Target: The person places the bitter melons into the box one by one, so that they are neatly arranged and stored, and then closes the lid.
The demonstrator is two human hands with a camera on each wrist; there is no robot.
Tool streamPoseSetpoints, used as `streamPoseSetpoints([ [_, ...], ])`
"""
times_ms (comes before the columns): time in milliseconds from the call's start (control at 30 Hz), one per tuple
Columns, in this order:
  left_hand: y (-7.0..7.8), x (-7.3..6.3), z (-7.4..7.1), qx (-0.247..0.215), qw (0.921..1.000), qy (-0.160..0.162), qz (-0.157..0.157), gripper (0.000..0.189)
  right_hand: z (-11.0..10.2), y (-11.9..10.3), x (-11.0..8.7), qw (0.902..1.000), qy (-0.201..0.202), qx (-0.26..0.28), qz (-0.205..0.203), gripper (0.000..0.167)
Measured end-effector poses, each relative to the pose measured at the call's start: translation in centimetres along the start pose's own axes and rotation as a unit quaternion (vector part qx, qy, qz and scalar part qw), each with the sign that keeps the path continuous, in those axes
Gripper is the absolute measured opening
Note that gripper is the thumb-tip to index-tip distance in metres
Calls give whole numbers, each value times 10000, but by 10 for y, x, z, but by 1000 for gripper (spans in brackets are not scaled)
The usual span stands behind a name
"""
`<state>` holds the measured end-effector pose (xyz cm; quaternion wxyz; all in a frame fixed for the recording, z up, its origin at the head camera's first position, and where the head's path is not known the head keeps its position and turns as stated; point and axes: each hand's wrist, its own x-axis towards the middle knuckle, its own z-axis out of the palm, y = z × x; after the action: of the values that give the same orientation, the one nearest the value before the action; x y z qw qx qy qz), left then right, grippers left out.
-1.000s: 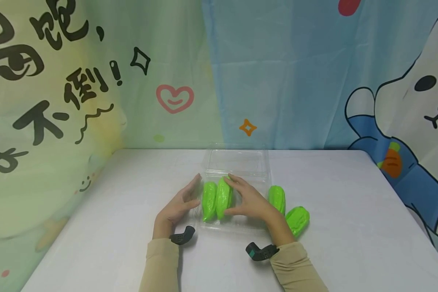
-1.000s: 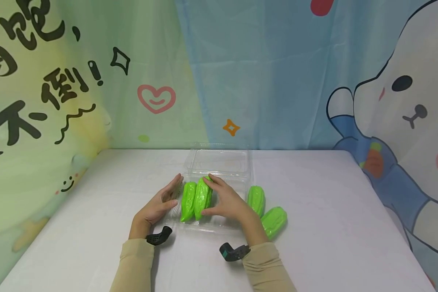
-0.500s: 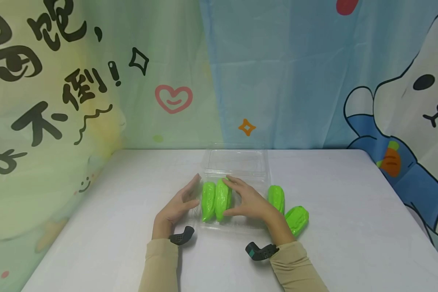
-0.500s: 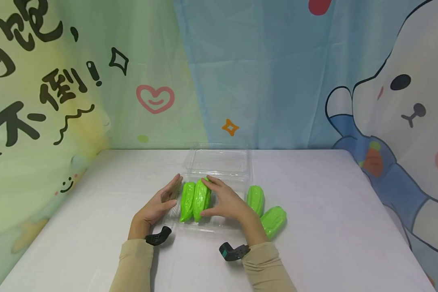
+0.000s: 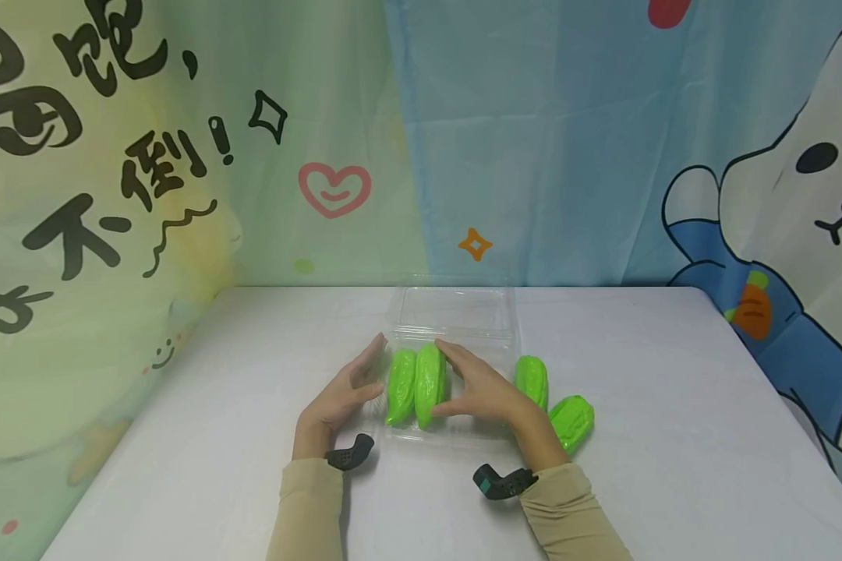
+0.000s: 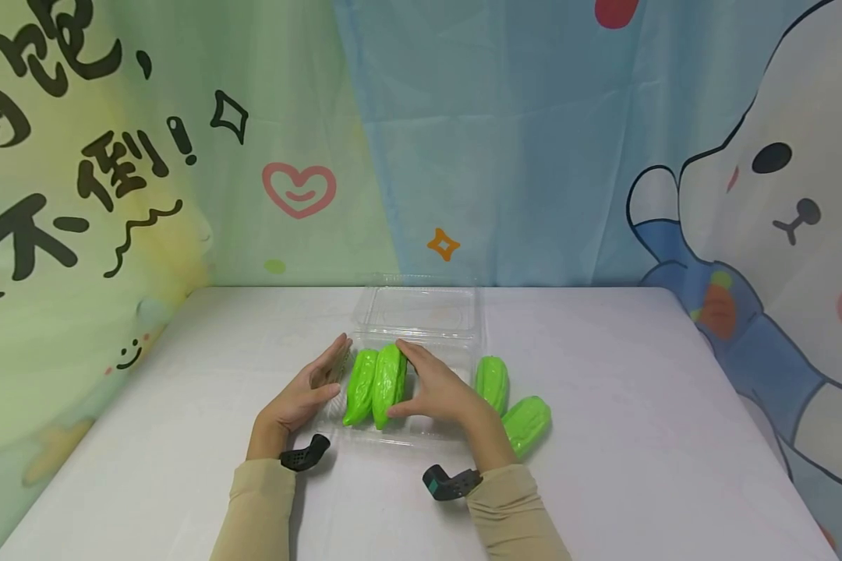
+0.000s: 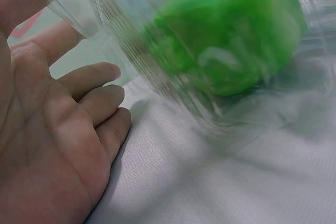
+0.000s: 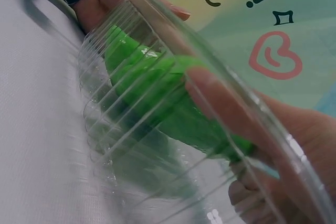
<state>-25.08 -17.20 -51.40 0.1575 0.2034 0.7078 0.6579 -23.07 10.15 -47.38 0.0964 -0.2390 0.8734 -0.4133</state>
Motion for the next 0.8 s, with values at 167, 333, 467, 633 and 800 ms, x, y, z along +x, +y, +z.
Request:
streamPoseSetpoints([
  [167,0,0,1,-2,10000,21,-30,96,-1,0,-1,10000,14,-2,-76,112],
  [333,0,0,0,1,9999,75,-95,95,-1,0,-1,9999,2,-85,-98,110],
  [467,1,0,0,55,9998,111,-141,93,-1,0,0,9998,-40,-202,-61,107],
  [633,1,0,1,9,9999,82,-105,93,0,0,0,9995,-57,-316,-31,107],
  [800,1,0,0,-24,10000,15,-52,93,0,1,0,9994,-52,-328,21,107],
])
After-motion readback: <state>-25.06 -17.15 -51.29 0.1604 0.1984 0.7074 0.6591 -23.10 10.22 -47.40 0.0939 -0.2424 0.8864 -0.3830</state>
